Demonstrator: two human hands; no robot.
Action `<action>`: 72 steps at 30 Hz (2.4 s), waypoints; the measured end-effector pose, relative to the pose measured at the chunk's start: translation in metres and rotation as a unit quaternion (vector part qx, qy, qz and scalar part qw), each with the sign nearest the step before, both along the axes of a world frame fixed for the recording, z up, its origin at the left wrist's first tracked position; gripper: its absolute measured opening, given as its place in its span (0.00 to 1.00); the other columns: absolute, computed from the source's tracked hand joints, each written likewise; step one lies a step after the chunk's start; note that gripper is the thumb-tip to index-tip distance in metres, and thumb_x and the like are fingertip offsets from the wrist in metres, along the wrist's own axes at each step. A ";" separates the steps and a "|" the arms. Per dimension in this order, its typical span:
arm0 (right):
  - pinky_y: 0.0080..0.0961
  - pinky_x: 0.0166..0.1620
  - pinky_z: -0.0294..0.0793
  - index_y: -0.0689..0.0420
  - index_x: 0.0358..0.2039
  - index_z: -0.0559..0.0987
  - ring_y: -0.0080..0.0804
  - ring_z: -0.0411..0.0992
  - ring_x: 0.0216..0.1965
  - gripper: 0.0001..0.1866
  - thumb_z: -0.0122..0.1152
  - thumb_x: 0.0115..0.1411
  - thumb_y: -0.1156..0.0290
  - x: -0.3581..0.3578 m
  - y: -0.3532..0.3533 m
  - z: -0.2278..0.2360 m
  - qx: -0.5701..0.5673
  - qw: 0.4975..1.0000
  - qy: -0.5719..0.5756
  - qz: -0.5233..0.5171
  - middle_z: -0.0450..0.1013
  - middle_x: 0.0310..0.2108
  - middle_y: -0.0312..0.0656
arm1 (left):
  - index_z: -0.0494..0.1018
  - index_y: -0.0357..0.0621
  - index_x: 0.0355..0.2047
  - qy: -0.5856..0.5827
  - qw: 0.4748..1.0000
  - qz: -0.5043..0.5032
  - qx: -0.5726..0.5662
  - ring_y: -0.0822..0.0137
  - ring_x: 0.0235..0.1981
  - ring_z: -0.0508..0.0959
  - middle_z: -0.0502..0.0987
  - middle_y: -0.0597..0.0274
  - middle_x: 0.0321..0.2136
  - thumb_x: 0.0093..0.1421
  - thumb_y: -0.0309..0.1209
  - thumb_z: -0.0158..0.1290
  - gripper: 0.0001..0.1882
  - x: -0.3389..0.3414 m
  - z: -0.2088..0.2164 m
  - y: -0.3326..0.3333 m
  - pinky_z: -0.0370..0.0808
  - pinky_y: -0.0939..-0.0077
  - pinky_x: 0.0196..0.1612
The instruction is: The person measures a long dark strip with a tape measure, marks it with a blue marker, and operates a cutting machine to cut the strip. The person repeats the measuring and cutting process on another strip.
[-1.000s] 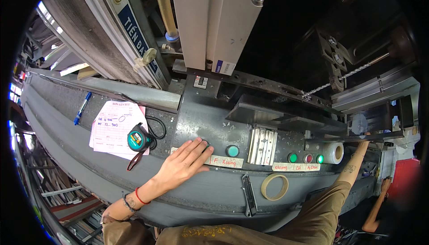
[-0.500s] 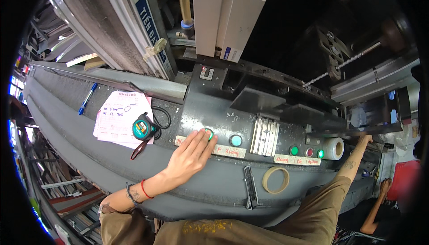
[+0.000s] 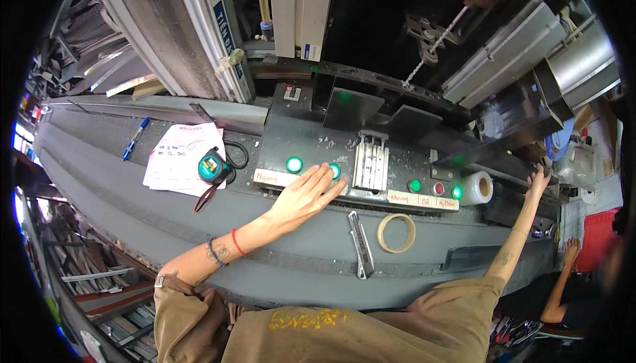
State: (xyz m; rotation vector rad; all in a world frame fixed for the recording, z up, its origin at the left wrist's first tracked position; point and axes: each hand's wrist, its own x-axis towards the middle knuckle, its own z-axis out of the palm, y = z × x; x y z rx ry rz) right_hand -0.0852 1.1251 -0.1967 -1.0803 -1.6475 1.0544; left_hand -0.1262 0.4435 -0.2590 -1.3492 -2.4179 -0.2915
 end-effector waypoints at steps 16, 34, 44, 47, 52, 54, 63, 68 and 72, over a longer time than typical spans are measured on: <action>0.42 0.37 0.72 0.62 0.41 0.75 0.48 0.73 0.34 0.15 0.48 0.65 0.63 0.052 -0.422 -0.046 0.323 0.870 -0.156 0.338 0.72 0.30 0.51 | 0.62 0.47 0.58 -0.129 0.976 0.151 0.092 0.46 0.65 0.52 0.56 0.50 0.62 0.54 0.34 0.57 0.31 0.184 -0.029 -0.075 0.52 0.47 0.64; 0.38 0.23 0.63 0.56 0.19 0.67 0.45 0.68 0.15 0.16 0.53 0.62 0.64 0.011 -0.413 -0.088 0.361 0.908 -0.049 0.206 0.67 0.11 0.41 | 0.78 0.48 0.43 0.003 0.937 0.305 0.168 0.55 0.56 0.69 0.74 0.54 0.52 0.53 0.32 0.41 0.21 0.256 -0.112 -0.118 0.56 0.61 0.62; 0.34 0.33 0.62 0.57 0.23 0.70 0.38 0.67 0.22 0.10 0.56 0.60 0.69 0.026 -0.409 -0.092 0.331 0.904 -0.006 0.271 0.68 0.16 0.39 | 0.78 0.53 0.46 0.012 0.938 0.304 0.164 0.60 0.56 0.70 0.74 0.60 0.52 0.49 0.29 0.42 0.24 0.253 -0.106 -0.115 0.57 0.65 0.62; 0.34 0.32 0.61 0.56 0.23 0.71 0.37 0.66 0.21 0.09 0.55 0.59 0.69 0.025 -0.412 -0.093 0.360 0.899 -0.012 0.249 0.66 0.16 0.38 | 0.78 0.53 0.46 0.004 0.938 0.303 0.168 0.60 0.57 0.69 0.73 0.61 0.53 0.49 0.29 0.43 0.24 0.254 -0.105 -0.115 0.57 0.65 0.62; 0.34 0.33 0.61 0.56 0.24 0.71 0.37 0.66 0.22 0.09 0.54 0.60 0.68 0.026 -0.409 -0.092 0.333 0.901 -0.029 0.275 0.65 0.14 0.38 | 0.77 0.53 0.47 -0.009 0.939 0.302 0.163 0.60 0.57 0.69 0.72 0.62 0.54 0.50 0.29 0.44 0.24 0.255 -0.103 -0.116 0.57 0.64 0.62; 0.34 0.34 0.61 0.56 0.26 0.72 0.37 0.66 0.23 0.08 0.54 0.61 0.68 0.027 -0.411 -0.093 0.349 0.897 -0.030 0.269 0.65 0.15 0.38 | 0.77 0.53 0.48 -0.016 0.938 0.303 0.165 0.61 0.57 0.69 0.72 0.62 0.54 0.50 0.28 0.44 0.24 0.255 -0.102 -0.116 0.57 0.64 0.62; 0.34 0.39 0.61 0.57 0.30 0.73 0.37 0.67 0.26 0.08 0.51 0.63 0.67 0.028 -0.414 -0.097 0.366 0.894 -0.040 0.256 0.68 0.18 0.37 | 0.77 0.54 0.47 -0.002 0.939 0.300 0.167 0.62 0.57 0.69 0.73 0.62 0.54 0.51 0.28 0.44 0.23 0.254 -0.100 -0.116 0.57 0.66 0.62; 0.34 0.39 0.60 0.57 0.31 0.73 0.37 0.67 0.26 0.09 0.51 0.63 0.66 0.028 -0.414 -0.097 0.375 0.890 -0.028 0.258 0.68 0.19 0.38 | 0.77 0.54 0.47 -0.005 0.937 0.304 0.171 0.62 0.56 0.70 0.73 0.62 0.53 0.51 0.28 0.43 0.23 0.255 -0.101 -0.115 0.57 0.66 0.61; 0.34 0.39 0.60 0.57 0.31 0.73 0.37 0.67 0.27 0.09 0.50 0.64 0.65 0.029 -0.413 -0.097 0.363 0.892 -0.040 0.267 0.68 0.19 0.38 | 0.78 0.54 0.46 0.000 0.937 0.303 0.173 0.62 0.56 0.70 0.74 0.62 0.53 0.51 0.29 0.42 0.23 0.254 -0.103 -0.115 0.58 0.66 0.61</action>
